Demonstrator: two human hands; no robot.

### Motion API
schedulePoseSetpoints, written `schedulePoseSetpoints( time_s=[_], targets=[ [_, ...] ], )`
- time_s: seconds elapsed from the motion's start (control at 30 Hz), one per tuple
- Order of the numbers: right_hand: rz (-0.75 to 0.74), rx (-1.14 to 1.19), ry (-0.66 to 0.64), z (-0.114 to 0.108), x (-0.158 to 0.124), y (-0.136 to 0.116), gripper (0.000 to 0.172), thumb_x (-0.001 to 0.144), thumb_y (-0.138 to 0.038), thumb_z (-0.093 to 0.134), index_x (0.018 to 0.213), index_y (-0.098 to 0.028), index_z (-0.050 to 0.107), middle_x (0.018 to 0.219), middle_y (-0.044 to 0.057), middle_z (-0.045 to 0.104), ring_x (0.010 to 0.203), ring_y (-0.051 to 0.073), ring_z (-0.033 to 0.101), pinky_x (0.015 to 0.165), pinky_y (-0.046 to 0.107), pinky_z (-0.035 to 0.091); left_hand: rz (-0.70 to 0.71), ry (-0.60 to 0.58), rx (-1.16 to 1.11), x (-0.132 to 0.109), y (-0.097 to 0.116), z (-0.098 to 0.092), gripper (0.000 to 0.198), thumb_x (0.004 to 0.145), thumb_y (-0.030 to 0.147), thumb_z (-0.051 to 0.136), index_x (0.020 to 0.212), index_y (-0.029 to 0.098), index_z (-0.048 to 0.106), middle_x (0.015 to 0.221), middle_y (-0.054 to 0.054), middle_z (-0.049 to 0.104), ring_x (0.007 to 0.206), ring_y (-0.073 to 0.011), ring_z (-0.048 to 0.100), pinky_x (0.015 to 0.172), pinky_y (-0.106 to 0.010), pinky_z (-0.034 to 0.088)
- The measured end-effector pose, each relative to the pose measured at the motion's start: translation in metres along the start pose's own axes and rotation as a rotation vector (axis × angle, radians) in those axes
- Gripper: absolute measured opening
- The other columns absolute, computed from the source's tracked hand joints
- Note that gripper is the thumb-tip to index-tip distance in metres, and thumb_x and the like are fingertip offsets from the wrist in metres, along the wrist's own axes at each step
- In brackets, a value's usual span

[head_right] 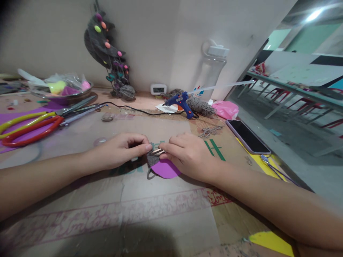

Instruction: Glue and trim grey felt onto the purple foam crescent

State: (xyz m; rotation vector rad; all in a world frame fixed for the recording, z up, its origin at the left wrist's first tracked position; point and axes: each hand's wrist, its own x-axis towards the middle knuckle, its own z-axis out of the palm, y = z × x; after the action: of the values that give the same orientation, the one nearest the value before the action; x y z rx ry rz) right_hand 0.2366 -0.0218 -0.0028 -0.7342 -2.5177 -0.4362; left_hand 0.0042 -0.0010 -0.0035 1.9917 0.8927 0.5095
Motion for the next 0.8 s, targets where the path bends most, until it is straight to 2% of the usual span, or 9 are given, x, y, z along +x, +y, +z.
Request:
schedulePoseSetpoints(
  time_s=[0.23,0.43,0.8],
  targets=[
    [0.006,0.025,-0.003,-0.0012,0.0007,0.0002,0.026,0.096,-0.031,0.051,0.094,-0.013,0.069,0.065,0.002,0.060,0.060,0.013,0.052,0.057,0.027,0.035,0.011,-0.001,-0.004,-0.0010,0.0003,-0.0001,0.039,0.092,0.049,0.045,0.074,0.017,0.059,0.065,0.001,0.055,0.060,-0.0120,0.047,0.055,-0.024,0.035],
    [0.069,0.097,-0.024,-0.0014,-0.0025,0.0009,0.028,0.096,-0.034,0.051,0.105,-0.013,0.067,0.072,0.004,0.061,0.065,0.014,0.053,0.059,0.027,0.037,0.019,0.010,-0.016,-0.0006,0.0008,-0.0007,0.038,0.092,0.047,0.045,0.070,0.017,0.056,0.064,0.001,0.055,0.061,-0.0120,0.048,0.056,-0.024,0.036],
    [0.055,0.069,-0.041,-0.0021,0.0002,-0.0029,0.031,0.098,-0.035,0.047,0.100,-0.013,0.068,0.070,0.003,0.060,0.063,0.014,0.053,0.058,0.027,0.036,0.009,0.014,0.029,-0.0008,-0.0012,-0.0007,0.041,0.092,0.051,0.043,0.073,0.017,0.059,0.065,0.000,0.058,0.059,-0.0126,0.049,0.053,-0.024,0.035]
  ],
)
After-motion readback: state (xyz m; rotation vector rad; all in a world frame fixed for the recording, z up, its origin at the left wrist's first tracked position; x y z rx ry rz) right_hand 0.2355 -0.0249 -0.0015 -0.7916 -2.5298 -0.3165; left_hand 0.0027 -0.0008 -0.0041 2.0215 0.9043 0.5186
